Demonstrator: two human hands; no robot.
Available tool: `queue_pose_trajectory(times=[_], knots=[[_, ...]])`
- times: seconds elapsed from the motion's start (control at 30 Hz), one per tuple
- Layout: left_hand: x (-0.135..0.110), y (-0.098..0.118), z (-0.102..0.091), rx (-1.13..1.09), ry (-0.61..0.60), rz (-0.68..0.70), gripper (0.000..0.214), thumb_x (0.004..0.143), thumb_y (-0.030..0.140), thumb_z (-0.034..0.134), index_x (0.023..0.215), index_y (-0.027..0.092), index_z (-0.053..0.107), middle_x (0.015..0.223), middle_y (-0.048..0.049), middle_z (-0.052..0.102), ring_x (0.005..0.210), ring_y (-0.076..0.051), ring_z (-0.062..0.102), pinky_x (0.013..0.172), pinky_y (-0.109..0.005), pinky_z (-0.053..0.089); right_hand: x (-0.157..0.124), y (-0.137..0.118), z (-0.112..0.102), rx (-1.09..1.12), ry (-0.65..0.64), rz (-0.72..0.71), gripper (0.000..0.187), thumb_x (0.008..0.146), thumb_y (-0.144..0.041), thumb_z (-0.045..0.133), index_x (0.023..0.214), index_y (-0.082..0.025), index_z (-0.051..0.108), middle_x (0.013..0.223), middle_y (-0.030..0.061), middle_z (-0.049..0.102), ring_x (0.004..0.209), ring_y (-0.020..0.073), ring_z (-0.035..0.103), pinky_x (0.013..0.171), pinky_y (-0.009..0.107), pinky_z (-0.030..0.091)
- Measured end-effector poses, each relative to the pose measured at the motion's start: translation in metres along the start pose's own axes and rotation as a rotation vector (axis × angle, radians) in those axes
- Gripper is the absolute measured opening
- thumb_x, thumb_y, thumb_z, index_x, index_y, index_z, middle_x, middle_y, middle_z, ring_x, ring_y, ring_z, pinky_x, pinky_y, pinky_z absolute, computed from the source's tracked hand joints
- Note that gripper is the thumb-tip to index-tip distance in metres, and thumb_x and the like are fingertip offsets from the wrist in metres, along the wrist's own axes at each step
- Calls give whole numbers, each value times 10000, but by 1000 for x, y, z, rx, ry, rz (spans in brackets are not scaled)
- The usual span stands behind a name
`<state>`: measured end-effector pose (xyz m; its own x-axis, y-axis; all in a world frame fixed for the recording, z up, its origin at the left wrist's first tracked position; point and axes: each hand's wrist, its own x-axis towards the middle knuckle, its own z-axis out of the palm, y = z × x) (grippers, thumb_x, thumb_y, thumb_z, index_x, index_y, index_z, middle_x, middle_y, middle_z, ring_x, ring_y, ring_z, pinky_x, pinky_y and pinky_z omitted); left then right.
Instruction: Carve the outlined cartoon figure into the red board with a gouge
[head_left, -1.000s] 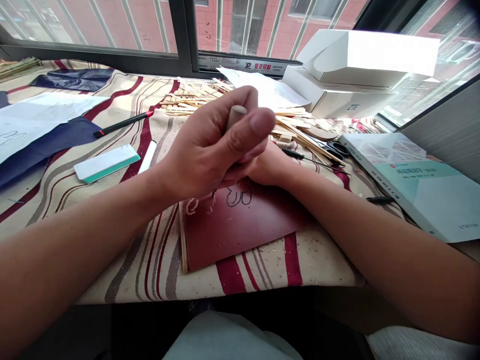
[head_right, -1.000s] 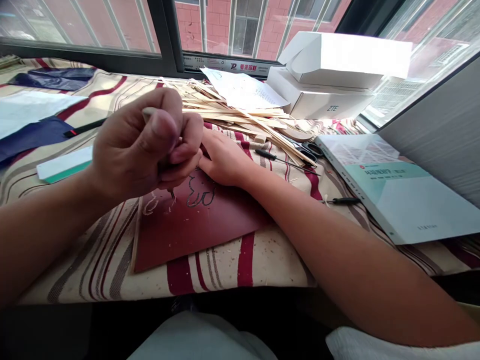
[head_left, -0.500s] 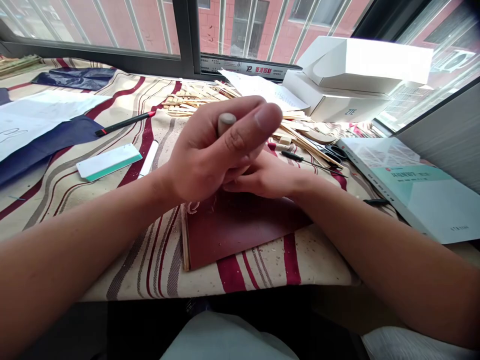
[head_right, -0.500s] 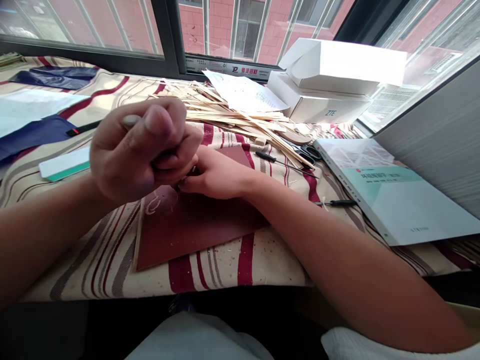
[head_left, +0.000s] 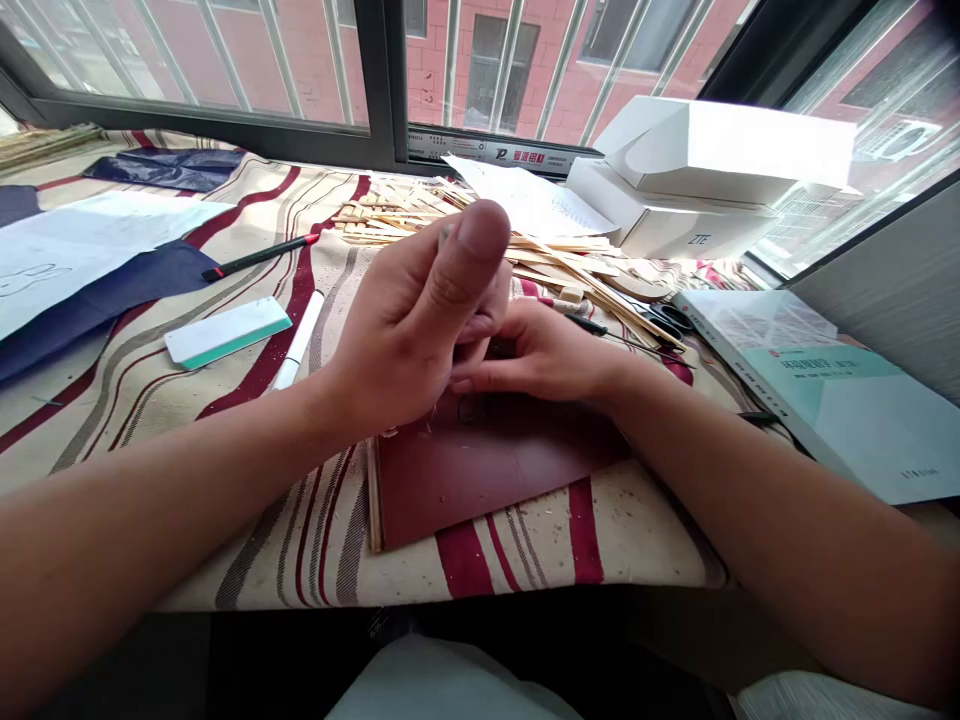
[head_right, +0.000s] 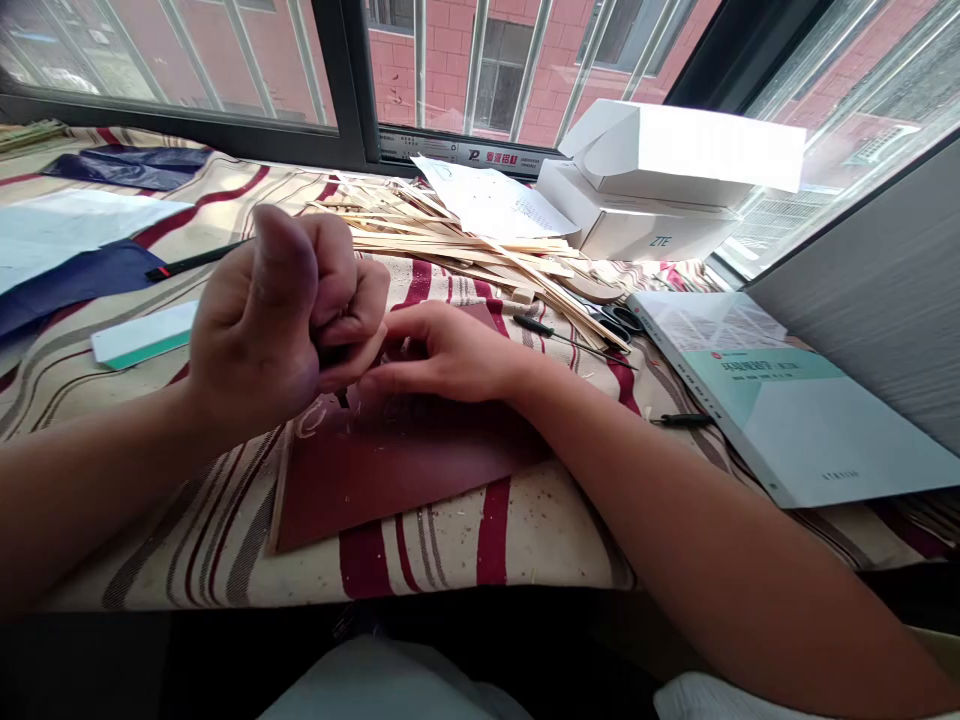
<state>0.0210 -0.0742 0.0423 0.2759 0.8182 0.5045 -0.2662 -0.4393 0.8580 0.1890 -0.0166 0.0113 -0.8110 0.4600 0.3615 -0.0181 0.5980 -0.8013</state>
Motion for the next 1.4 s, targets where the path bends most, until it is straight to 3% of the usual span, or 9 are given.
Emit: queue_pose_trajectory(times=[0.07,0.2,0.43,0.6,0.77,0.83,1.0,1.23,1.4], knots=[[1,2,0,37,-61,-14,576,1075,526,561,614,208,426,535,54,374,394,-41,335,387,-229,242,-2,9,-10,-80,108,53,207,918,-347,752,944,-142,757,864,30,768,807,157,667,751,275,519],[6,-3,-3,-39,-138,-77,636,1024,711,521,640,240,333,516,78,289,399,-34,214,380,-199,215,-3,26,-17,-321,318,157,103,871,-218,663,907,-144,725,854,33,730,764,158,601,706,302,455],[5,-8,1,-70,-116,-47,548,1032,536,623,636,223,411,522,67,338,380,-42,314,363,-183,251,-1,29,-11,-533,302,108,63,829,-140,611,787,-184,627,820,48,659,833,208,586,817,373,469],[9,-10,-3,-31,-164,14,503,995,458,717,637,204,472,517,65,385,428,-49,431,408,-193,334,-1,31,-13,-567,286,92,26,837,-169,611,824,-190,622,869,60,670,874,227,605,884,411,488],[10,-12,-3,22,-190,81,489,1043,466,640,661,218,464,511,78,363,439,-47,462,431,-184,361,-1,32,-14,-579,275,114,28,842,-191,597,855,-191,622,896,62,673,905,237,615,917,429,504],[9,-10,0,97,-143,47,509,1074,477,578,654,222,447,514,74,357,449,-49,448,449,-190,360,-1,30,-13,-593,271,126,12,829,-185,607,837,-195,609,904,59,674,919,241,619,934,434,509],[6,-10,5,119,-144,118,508,1034,518,633,666,210,466,562,66,357,505,-64,473,490,-199,383,-1,27,-10,-644,284,155,49,829,-149,618,842,-196,612,970,78,700,1010,269,634,992,449,514],[4,-11,10,244,-95,100,438,1070,424,526,697,215,429,629,68,356,476,-41,484,490,-172,406,2,38,-13,-642,245,200,95,888,-184,648,860,-230,570,995,80,715,1044,271,631,1052,464,509],[4,-9,11,298,-166,90,401,1067,326,485,690,209,416,620,82,369,475,-27,553,522,-153,441,1,46,-13,-649,282,243,146,943,-319,676,883,-235,573,974,68,708,1170,275,613,1057,402,488]])
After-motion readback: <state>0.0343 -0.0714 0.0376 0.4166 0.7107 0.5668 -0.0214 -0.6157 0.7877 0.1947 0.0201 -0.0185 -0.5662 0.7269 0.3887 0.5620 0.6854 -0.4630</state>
